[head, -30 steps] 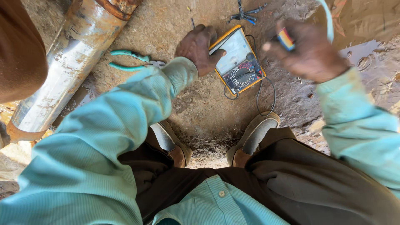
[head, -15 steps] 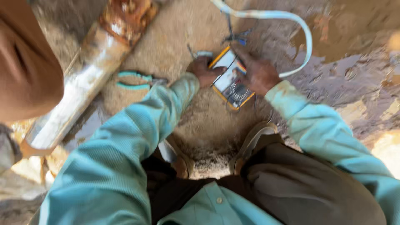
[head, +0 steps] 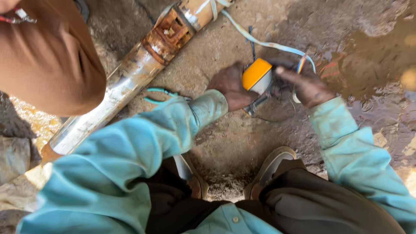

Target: The person walks through a workshop carrying a multimeter and pliers, then squats to strip the outer sheath of a multi-core cable and expose individual conductors. They use the multimeter probes to test continuity between the exposed wires and a nearby metal pipe.

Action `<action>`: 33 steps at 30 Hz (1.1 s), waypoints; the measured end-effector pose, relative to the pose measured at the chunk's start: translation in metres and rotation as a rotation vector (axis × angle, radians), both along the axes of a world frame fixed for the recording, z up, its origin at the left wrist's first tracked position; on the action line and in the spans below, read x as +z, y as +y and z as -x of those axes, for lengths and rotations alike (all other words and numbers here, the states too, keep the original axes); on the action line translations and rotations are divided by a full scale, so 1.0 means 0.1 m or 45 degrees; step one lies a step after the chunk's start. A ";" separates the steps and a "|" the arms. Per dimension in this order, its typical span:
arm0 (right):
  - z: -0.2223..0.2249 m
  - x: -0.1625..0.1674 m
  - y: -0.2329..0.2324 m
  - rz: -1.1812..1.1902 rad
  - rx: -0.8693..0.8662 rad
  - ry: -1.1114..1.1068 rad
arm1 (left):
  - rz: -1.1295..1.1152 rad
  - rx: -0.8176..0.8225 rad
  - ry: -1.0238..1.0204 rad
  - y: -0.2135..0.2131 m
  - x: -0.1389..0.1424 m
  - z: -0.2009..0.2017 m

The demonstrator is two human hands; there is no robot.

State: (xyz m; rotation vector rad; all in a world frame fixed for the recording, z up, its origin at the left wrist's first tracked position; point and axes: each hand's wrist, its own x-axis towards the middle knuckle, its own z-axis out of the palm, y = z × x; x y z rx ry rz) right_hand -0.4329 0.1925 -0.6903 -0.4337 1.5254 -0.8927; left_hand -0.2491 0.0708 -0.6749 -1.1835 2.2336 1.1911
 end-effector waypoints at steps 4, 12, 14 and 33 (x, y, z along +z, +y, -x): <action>-0.08 0.16 -0.05 0.479 -0.089 -0.217 | 0.281 -0.154 0.077 -0.09 0.66 -0.06; -0.18 -0.08 0.00 0.466 0.020 -0.037 | 0.510 -0.302 0.130 -0.10 0.98 -0.26; -0.18 -0.15 -0.02 0.536 0.068 0.009 | 0.452 -0.250 0.106 -0.14 0.99 -0.27; -0.26 0.26 -0.12 0.560 -0.035 0.866 | 0.377 0.503 0.480 -0.57 0.74 -0.29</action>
